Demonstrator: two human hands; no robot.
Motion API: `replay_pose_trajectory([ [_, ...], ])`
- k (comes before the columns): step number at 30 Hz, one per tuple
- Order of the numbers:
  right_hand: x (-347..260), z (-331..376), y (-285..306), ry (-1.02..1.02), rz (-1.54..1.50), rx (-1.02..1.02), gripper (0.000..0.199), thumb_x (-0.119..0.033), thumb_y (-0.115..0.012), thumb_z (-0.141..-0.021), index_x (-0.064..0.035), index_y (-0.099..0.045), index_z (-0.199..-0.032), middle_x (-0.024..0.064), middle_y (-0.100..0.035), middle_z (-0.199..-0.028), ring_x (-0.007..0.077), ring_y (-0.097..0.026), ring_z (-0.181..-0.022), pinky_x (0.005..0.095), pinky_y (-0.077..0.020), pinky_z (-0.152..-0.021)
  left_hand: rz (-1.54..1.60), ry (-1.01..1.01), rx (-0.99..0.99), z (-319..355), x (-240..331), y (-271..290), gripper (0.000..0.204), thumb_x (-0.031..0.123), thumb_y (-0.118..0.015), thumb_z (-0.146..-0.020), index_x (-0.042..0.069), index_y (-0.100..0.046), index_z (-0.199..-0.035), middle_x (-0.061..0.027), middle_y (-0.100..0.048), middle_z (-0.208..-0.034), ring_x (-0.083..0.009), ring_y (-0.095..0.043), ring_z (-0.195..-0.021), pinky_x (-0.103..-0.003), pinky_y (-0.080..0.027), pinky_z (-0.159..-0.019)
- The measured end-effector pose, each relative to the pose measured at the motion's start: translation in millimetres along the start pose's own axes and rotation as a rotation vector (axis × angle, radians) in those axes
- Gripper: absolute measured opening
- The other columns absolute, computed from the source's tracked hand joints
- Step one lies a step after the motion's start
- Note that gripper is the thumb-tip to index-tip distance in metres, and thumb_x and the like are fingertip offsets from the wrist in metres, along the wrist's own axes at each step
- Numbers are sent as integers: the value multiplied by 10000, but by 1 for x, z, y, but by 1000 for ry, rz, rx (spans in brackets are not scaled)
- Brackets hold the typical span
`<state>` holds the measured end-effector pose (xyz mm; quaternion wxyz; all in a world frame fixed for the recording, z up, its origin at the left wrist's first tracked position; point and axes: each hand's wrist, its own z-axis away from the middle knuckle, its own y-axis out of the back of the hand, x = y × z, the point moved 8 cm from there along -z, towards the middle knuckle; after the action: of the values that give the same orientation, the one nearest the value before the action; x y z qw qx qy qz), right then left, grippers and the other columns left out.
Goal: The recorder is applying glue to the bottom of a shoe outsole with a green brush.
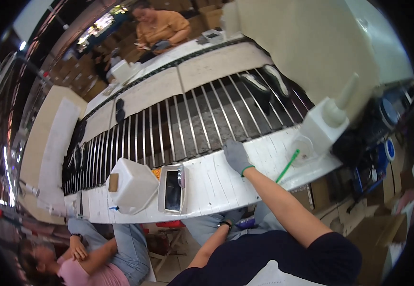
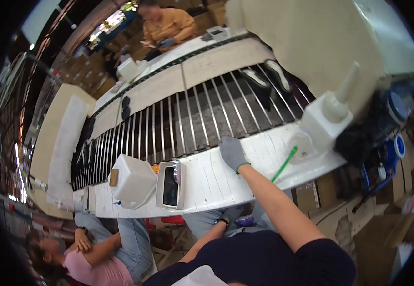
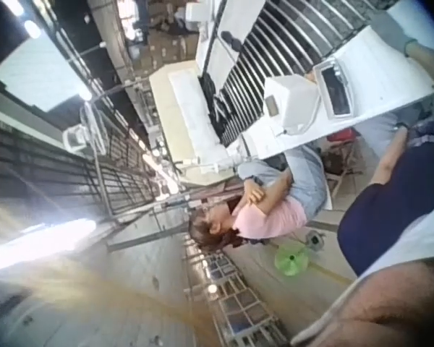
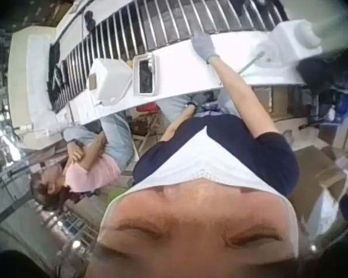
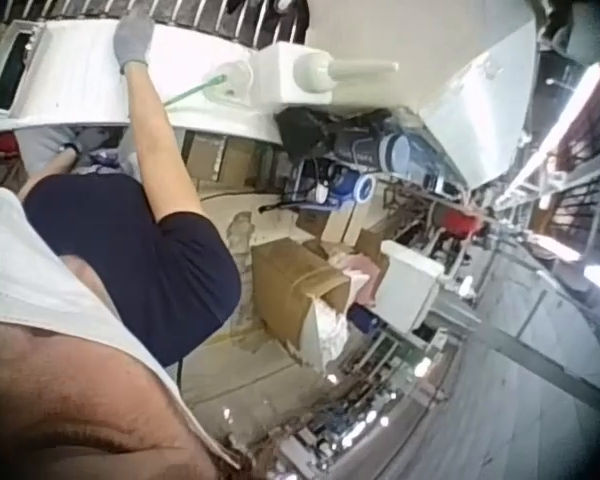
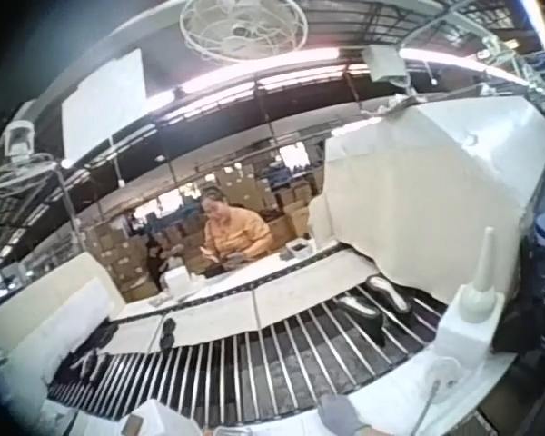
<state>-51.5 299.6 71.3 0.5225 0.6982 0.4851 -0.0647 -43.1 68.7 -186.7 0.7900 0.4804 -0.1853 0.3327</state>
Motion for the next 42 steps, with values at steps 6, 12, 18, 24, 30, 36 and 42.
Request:
replay_pose_trajectory([
  [6, 1, 4, 5, -25, -57, 7, 194, -212, -521, -912, -34, -544, -840, 175, -609, -810, 362, -576, -814, 467, -434, -750, 59, 38, -106, -4, -11, -10, 557, 445, -510, -897, 57, -537, -1296, -235, -529, -1318, -389, -497, -1226, -399, -388, -1035],
  [12, -2, 0, 6, 64, -66, -1, 303, -282, -538, -936, -46, -556, -747, 140, -580, -740, 341, -557, -775, 442, -419, -750, 82, -23, 1, -7, -14, -10, 475, 380, -537, -909, 35, -580, -1233, -243, -596, -1214, -379, -561, -1148, -403, -443, -954],
  [18, 14, -1, -11, -8, -128, -139, 257, -292, -536, -942, -57, -638, -932, 106, -605, -853, 318, -542, -844, 414, -408, -829, 57, 69, -124, -11, -26, -22, 610, 523, -456, -916, 80, -512, -1332, -238, -491, -1357, -401, -445, -1271, -404, -360, -1058],
  [24, 88, -68, 55, -279, 393, 366, 857, -410, -704, -778, -16, -328, -1440, 272, -352, -1433, 395, -303, -1347, 454, -225, -1131, 137, -128, 55, -4, -11, -10, 518, 452, -484, -941, 59, -552, -1272, -190, -553, -1312, -355, -505, -1225, -390, -403, -1013],
  [30, 204, -143, 104, -430, 192, 135, 1128, -245, -828, -657, -188, -109, -1525, 297, -342, -1426, 460, -391, -1275, 476, -348, -1074, 198, -147, 118, -4, -15, -15, 563, 477, -437, -945, 90, -495, -1350, -161, -463, -1419, -337, -381, -1338, -405, -269, -1123],
  [36, 231, -187, 87, -310, 268, -94, 1000, -199, -820, -593, -237, -337, -1468, 295, -556, -1174, 420, -555, -1082, 442, -459, -949, 183, -150, 130, -8, -9, -20, 534, 434, -470, -926, 75, -515, -1319, -172, -486, -1388, -344, -417, -1303, -419, -295, -1106],
  [42, 202, -208, 94, -226, 310, -106, 735, -212, -774, -592, -203, -585, -1302, 257, -623, -1057, 400, -606, -1012, 421, -507, -894, 185, -131, 115, -1, 5, -9, 525, 424, -481, -915, 71, -527, -1300, -177, -500, -1366, -349, -432, -1284, -425, -307, -1095],
])
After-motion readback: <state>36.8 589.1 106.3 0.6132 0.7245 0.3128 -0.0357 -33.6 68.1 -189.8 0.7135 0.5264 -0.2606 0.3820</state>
